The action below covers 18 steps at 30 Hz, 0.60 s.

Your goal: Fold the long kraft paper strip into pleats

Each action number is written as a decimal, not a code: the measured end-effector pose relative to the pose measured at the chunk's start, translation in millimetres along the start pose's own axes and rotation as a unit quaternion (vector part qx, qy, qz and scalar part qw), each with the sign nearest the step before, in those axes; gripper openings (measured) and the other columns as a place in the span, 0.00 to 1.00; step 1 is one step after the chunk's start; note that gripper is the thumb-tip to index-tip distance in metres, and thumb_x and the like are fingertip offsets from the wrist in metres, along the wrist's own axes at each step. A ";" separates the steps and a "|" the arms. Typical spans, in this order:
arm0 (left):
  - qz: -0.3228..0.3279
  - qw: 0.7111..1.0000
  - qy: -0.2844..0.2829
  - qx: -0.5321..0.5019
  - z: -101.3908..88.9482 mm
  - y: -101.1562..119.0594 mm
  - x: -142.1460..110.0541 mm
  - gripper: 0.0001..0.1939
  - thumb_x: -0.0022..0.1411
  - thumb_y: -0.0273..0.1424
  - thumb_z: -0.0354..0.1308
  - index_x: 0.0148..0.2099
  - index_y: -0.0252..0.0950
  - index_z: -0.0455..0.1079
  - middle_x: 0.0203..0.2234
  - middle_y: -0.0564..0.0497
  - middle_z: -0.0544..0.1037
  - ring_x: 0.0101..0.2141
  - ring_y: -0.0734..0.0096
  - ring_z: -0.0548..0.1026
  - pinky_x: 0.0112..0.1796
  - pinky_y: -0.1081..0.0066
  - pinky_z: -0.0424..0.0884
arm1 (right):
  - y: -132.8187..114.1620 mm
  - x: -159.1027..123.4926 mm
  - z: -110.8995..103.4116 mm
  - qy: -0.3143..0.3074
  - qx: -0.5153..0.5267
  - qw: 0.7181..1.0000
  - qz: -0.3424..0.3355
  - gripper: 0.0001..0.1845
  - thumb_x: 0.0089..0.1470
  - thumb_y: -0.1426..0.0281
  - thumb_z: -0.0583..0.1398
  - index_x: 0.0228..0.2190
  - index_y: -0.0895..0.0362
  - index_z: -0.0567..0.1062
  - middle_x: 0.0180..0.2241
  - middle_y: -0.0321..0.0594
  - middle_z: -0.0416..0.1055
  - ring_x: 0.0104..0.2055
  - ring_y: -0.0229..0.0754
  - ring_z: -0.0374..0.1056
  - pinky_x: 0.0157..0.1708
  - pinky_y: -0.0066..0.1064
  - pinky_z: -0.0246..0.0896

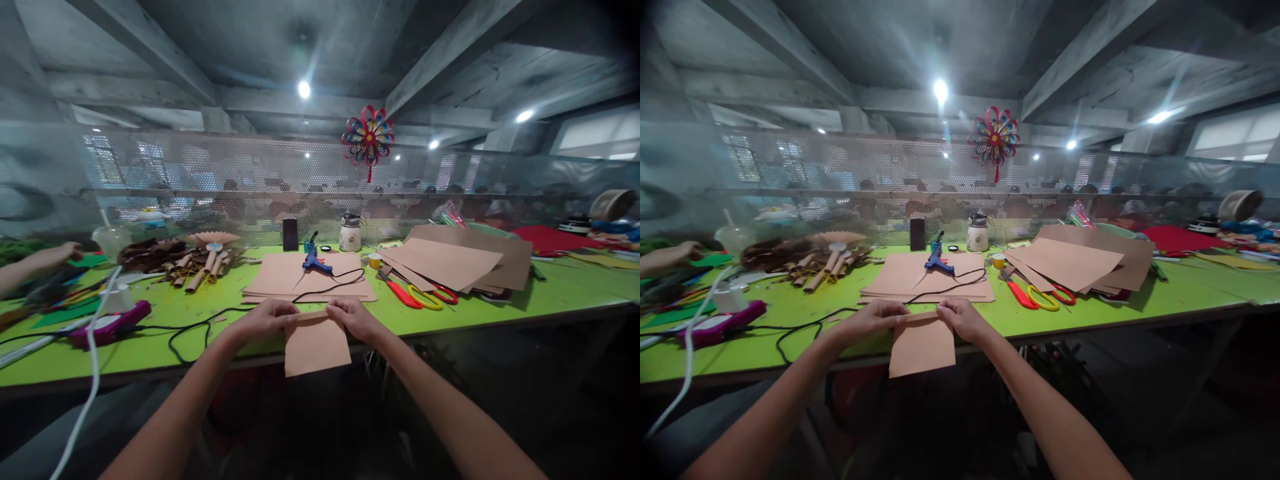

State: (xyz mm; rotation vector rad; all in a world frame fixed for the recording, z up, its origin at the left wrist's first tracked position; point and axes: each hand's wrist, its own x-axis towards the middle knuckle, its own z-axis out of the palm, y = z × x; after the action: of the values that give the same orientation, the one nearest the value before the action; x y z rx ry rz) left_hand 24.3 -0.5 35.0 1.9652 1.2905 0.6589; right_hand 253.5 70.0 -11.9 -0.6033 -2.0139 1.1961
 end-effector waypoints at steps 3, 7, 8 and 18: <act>-0.006 1.000 0.008 0.009 2.3 1.6 6.3 0.20 0.58 0.44 0.54 0.36 0.30 0.72 0.25 0.51 0.71 0.27 0.73 0.65 0.28 0.76 0.59 | -1.5 -0.9 0.9 0.006 0.002 1.000 -0.007 0.18 0.55 0.57 0.55 0.23 0.58 0.63 0.17 0.28 0.52 0.19 0.30 0.46 0.19 0.23 0.42; 0.006 0.998 0.038 -0.044 7.7 3.2 6.7 0.19 0.57 0.43 0.56 0.33 0.29 0.72 0.20 0.55 0.67 0.23 0.76 0.62 0.25 0.76 0.56 | -9.5 -6.2 -2.1 0.005 0.052 0.999 0.005 0.18 0.55 0.57 0.56 0.27 0.60 0.68 0.17 0.28 0.53 0.19 0.30 0.47 0.19 0.23 0.43; 0.010 0.997 0.042 -0.068 8.8 3.7 4.9 0.18 0.57 0.43 0.56 0.33 0.29 0.71 0.19 0.55 0.66 0.22 0.77 0.61 0.25 0.76 0.55 | -13.1 -8.7 -4.6 0.000 0.076 0.997 0.009 0.17 0.54 0.57 0.57 0.30 0.60 0.70 0.18 0.28 0.54 0.19 0.29 0.48 0.19 0.23 0.45; 0.012 0.871 0.068 -0.486 57.3 32.7 -10.5 0.14 0.51 0.35 0.65 0.36 0.30 0.71 0.23 0.51 0.71 0.21 0.79 0.66 0.22 0.79 0.59 | -54.4 -31.0 -20.9 -0.065 0.238 0.965 -0.087 0.22 0.49 0.63 0.64 0.45 0.59 0.71 0.34 0.42 0.71 0.34 0.38 0.67 0.31 0.28 0.63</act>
State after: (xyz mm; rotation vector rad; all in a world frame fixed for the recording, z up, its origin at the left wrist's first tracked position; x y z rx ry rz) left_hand 80.6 -34.4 23.3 1.1013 0.7414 1.1860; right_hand 287.4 35.0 32.6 -0.1111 -1.7433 1.5686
